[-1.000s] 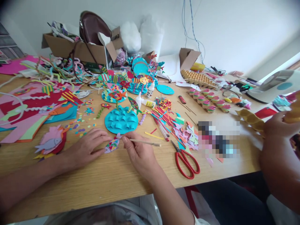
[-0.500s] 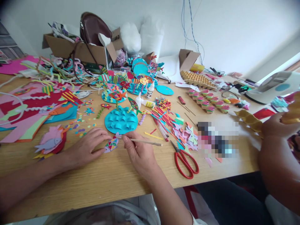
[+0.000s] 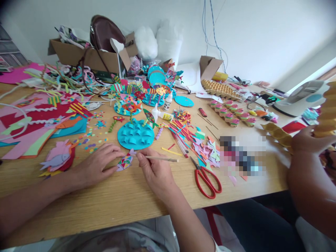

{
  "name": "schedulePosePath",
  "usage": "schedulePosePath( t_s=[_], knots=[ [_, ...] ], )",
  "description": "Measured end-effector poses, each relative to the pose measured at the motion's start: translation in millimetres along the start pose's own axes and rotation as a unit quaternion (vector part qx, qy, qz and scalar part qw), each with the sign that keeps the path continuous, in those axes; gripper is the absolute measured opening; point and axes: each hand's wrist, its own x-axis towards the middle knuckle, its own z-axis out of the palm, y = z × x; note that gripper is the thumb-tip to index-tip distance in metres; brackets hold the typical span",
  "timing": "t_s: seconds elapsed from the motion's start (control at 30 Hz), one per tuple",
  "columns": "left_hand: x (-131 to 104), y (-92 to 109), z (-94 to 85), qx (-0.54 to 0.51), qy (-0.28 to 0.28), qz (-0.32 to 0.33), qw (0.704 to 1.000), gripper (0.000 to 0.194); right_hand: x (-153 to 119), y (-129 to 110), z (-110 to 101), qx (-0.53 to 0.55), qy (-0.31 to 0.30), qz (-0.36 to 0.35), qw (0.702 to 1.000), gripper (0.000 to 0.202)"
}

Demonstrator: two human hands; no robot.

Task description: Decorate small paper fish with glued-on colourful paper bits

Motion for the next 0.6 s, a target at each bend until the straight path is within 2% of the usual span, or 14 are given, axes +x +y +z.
schedulePosePath(
  t_s=[0.37,0.6],
  knots=[
    [1.8,1.3,-1.9,0.001,-0.005,0.004,1.0,0.032,2.1,3.1,4.9,0.018,-0.019,-0.009,1.0,0.021],
    [1.1,0.2,-0.8,-0.005,0.0,0.009,1.0,0.032,0.9,2.7,1.4,0.019,-0.01,0.006,1.0,0.022]
  ],
)
